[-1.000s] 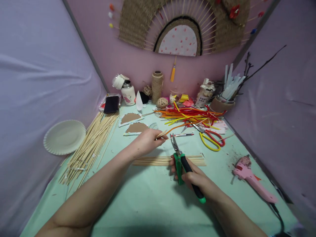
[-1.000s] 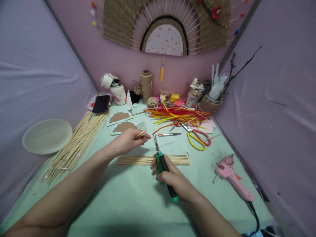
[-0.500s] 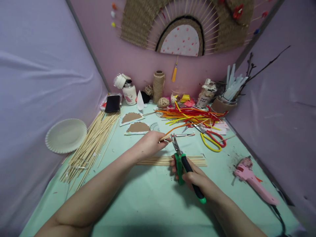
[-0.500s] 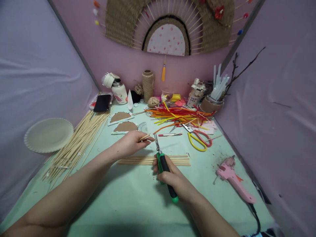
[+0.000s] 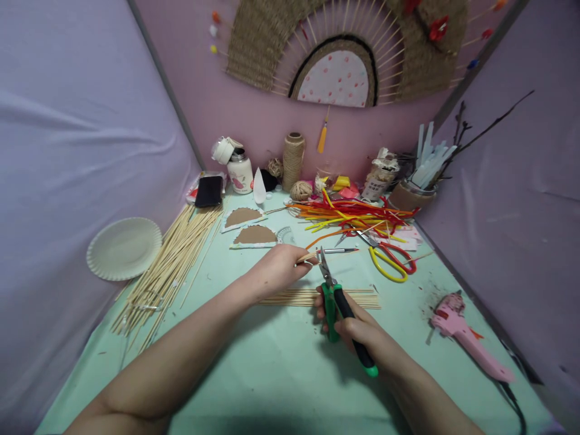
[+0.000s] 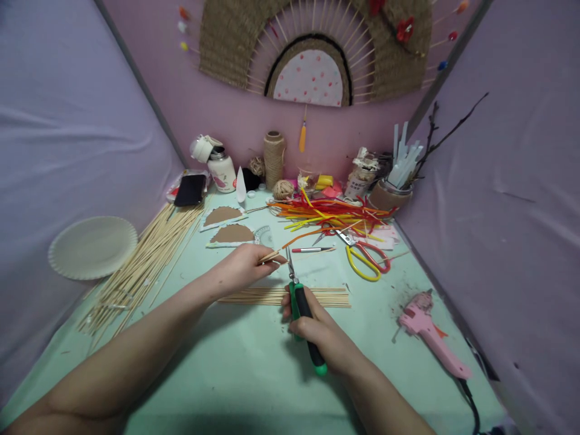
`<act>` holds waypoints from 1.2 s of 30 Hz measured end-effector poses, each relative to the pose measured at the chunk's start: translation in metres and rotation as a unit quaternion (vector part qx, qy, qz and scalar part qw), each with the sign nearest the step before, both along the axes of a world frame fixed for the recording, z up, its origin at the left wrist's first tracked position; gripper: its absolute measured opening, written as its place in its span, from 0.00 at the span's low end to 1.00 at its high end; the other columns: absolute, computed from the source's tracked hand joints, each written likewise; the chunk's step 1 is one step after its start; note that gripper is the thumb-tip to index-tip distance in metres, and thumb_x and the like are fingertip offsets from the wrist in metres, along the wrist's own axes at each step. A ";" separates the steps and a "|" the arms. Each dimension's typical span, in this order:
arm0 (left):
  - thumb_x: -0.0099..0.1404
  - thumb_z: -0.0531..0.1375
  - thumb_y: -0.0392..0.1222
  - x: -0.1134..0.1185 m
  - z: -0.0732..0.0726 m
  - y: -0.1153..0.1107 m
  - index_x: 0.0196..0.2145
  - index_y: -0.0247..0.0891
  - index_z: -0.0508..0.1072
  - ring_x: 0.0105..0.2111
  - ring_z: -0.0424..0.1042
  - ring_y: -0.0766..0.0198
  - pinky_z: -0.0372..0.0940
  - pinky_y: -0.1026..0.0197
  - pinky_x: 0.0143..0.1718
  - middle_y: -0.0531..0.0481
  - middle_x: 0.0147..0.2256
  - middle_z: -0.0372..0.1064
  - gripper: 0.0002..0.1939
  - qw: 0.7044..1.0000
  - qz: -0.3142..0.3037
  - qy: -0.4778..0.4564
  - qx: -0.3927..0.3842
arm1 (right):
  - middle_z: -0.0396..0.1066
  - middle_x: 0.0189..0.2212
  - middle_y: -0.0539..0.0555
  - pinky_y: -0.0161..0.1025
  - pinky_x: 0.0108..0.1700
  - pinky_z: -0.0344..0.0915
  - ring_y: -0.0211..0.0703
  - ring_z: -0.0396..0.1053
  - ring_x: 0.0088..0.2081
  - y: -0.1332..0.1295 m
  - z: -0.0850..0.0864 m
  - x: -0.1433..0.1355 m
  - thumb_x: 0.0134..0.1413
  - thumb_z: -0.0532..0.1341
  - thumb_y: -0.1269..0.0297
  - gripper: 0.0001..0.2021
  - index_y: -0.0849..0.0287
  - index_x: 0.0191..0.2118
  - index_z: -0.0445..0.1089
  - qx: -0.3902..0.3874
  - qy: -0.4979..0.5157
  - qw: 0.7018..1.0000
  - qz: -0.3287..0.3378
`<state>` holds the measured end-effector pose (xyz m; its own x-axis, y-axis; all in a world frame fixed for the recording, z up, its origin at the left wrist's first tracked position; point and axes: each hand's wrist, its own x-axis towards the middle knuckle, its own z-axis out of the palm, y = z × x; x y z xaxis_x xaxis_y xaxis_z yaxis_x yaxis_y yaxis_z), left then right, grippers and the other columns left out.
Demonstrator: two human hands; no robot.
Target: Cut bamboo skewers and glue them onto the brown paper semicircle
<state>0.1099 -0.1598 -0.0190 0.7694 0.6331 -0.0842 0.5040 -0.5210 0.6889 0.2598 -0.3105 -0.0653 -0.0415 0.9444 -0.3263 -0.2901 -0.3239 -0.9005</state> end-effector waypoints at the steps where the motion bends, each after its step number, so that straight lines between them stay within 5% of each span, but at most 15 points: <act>1: 0.62 0.55 0.37 0.000 0.000 0.000 0.42 0.41 0.79 0.35 0.74 0.63 0.61 0.65 0.36 0.52 0.37 0.79 0.15 1.000 0.000 0.000 0.000 | 0.66 0.38 0.53 0.45 0.45 0.60 0.50 0.62 0.43 0.000 -0.001 0.000 0.40 0.60 0.69 0.19 0.54 0.44 0.69 0.003 0.000 1.000 0.001; 36: 0.63 0.54 0.36 0.002 0.000 -0.003 0.39 0.40 0.78 0.34 0.73 0.62 0.60 0.67 0.36 0.50 0.35 0.77 0.13 0.998 -0.008 0.029 0.050 | 0.65 0.40 0.53 0.45 0.47 0.59 0.50 0.61 0.47 -0.002 -0.007 0.002 0.43 0.58 0.68 0.20 0.53 0.46 0.68 0.019 -0.031 0.999 0.019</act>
<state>0.1115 -0.1630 -0.0193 0.7750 0.6285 -0.0652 0.5327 -0.5943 0.6026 0.2616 -0.3120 -0.0725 -0.0592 0.9545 -0.2924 -0.2213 -0.2982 -0.9285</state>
